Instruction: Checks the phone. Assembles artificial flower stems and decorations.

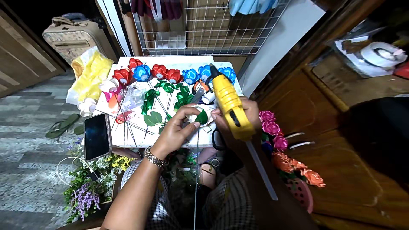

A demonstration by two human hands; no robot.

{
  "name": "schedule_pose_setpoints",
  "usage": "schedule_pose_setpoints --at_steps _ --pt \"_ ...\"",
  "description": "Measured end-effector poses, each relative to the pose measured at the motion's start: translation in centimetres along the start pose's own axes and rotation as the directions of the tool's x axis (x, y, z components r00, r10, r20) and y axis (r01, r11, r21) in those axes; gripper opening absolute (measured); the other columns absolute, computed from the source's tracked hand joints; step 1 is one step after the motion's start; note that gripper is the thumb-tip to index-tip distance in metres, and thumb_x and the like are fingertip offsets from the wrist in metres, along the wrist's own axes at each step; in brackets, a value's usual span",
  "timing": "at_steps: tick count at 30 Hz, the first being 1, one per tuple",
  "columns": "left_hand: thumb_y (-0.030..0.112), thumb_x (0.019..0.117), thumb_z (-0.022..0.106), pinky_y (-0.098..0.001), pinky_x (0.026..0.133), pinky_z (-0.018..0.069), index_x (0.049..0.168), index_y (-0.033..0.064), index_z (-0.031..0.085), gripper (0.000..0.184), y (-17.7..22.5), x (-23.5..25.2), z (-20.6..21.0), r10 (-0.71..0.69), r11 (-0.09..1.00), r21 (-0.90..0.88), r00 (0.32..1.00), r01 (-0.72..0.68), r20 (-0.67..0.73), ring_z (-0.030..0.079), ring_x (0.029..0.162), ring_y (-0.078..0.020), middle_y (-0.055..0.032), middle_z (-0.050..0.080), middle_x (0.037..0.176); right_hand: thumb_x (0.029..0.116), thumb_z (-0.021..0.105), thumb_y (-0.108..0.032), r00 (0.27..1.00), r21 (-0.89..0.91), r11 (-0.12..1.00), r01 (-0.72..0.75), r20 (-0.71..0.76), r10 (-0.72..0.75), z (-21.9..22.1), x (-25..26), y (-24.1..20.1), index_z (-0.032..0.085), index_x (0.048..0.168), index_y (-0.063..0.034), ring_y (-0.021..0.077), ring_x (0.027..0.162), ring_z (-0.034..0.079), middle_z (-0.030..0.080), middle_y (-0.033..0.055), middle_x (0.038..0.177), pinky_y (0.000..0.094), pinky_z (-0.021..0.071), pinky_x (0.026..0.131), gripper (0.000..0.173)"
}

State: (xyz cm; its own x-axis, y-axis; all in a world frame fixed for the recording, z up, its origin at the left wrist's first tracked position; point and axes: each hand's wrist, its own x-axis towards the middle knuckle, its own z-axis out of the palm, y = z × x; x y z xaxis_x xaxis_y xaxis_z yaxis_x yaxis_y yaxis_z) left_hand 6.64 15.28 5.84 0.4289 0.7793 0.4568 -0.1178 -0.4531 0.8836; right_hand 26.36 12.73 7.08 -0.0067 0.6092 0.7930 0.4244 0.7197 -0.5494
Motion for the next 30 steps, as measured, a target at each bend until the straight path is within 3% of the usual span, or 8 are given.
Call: schedule_pose_setpoints --at_steps 3,8,13,16,21,24,26,30 --pt "-0.004 0.0952 0.058 -0.0294 0.095 0.0553 0.115 0.0059 0.06 0.022 -0.1 0.0 -0.2 0.015 1.0 -0.013 1.0 -0.015 0.005 0.059 0.123 -0.0141 -0.0085 0.054 0.14 0.0931 0.073 -0.018 0.985 -0.039 0.987 -0.155 -0.077 0.152 -1.3 0.4 -0.6 0.055 0.12 0.0042 0.0045 0.089 0.069 0.07 0.005 0.103 0.0239 0.0598 0.079 0.039" --pt "-0.004 0.0959 0.056 -0.0307 0.101 0.0526 0.101 0.0025 0.067 0.014 0.0 0.0 -0.8 0.051 0.997 0.052 0.998 -0.049 -0.032 0.053 0.131 -0.0166 -0.0118 0.05 0.147 0.0952 0.065 -0.024 0.922 0.091 0.92 -0.382 -0.036 0.386 -4.3 1.0 -1.7 0.062 0.116 -0.0169 -0.0058 0.063 0.061 0.067 -0.016 0.082 0.013 0.0526 0.058 0.023" --pt "-0.003 0.0944 0.056 -0.0352 0.11 0.0462 0.086 0.0053 0.07 0.018 0.3 0.0 -1.2 0.133 0.984 0.124 0.99 -0.127 -0.04 0.043 0.142 -0.0204 -0.0135 0.041 0.156 0.0868 0.08 -0.03 0.966 0.324 0.914 -0.245 -0.001 0.259 -6.5 -0.9 -1.0 0.072 0.111 -0.0274 0.0058 0.088 0.074 0.076 -0.0108 0.102 0.0244 0.0634 0.078 0.026" --pt "0.0 0.094 0.058 -0.031 0.108 0.0476 0.084 0.0073 0.069 0.017 0.4 -0.1 -1.3 0.187 0.973 0.147 0.981 -0.177 -0.052 0.043 0.142 -0.0165 -0.0111 0.038 0.157 0.0851 0.08 -0.042 0.971 0.253 0.938 -0.237 0.088 0.221 -7.3 -1.5 -1.4 0.071 0.113 -0.0353 -0.004 0.096 0.068 0.071 -0.0217 0.105 0.0186 0.0595 0.083 0.03" --pt "0.001 0.0937 0.061 -0.0295 0.106 0.0485 0.089 0.008 0.063 0.009 0.3 -0.2 -1.6 0.217 0.97 0.133 0.971 -0.203 -0.1 0.043 0.141 -0.0157 -0.0104 0.037 0.157 0.089 0.076 -0.046 0.969 0.104 0.978 -0.179 0.189 0.157 -7.1 -1.8 -1.8 0.067 0.116 -0.0345 -0.0147 0.096 0.062 0.067 -0.0284 0.105 0.0093 0.0545 0.083 0.03" --pt "0.005 0.0949 0.066 -0.0282 0.103 0.0505 0.095 0.011 0.061 0.008 0.2 -0.2 -1.6 0.223 0.971 0.119 0.967 -0.208 -0.126 0.045 0.138 -0.0152 -0.0079 0.038 0.156 0.0889 0.076 -0.048 0.973 0.055 0.988 -0.142 0.19 0.129 -6.4 -1.9 -1.3 0.068 0.113 -0.0289 -0.0118 0.097 0.061 0.066 -0.0221 0.102 0.011 0.053 0.085 0.032" --pt "0.003 0.0933 0.064 -0.0305 0.107 0.0469 0.087 0.0104 0.061 0.01 0.3 -0.2 -1.7 0.226 0.968 0.145 0.965 -0.207 -0.13 0.04 0.143 -0.0166 -0.0088 0.038 0.156 0.0899 0.074 -0.05 0.979 0.02 0.995 -0.096 0.183 0.091 -6.1 -1.7 -1.1 0.066 0.106 -0.0233 -0.0086 0.096 0.058 0.062 -0.0155 0.097 0.0119 0.0494 0.084 0.032" --pt "0.003 0.0926 0.062 -0.0329 0.111 0.0441 0.082 0.0107 0.061 0.014 0.4 -0.3 -1.6 0.228 0.965 0.164 0.963 -0.205 -0.14 0.036 0.146 -0.0185 -0.0084 0.039 0.156 0.0886 0.075 -0.052 0.982 0.023 0.997 -0.071 0.176 0.066 -6.1 -1.5 -1.0 0.067 0.103 -0.0241 -0.0073 0.092 0.057 0.06 -0.0148 0.093 0.0124 0.0485 0.081 0.033"
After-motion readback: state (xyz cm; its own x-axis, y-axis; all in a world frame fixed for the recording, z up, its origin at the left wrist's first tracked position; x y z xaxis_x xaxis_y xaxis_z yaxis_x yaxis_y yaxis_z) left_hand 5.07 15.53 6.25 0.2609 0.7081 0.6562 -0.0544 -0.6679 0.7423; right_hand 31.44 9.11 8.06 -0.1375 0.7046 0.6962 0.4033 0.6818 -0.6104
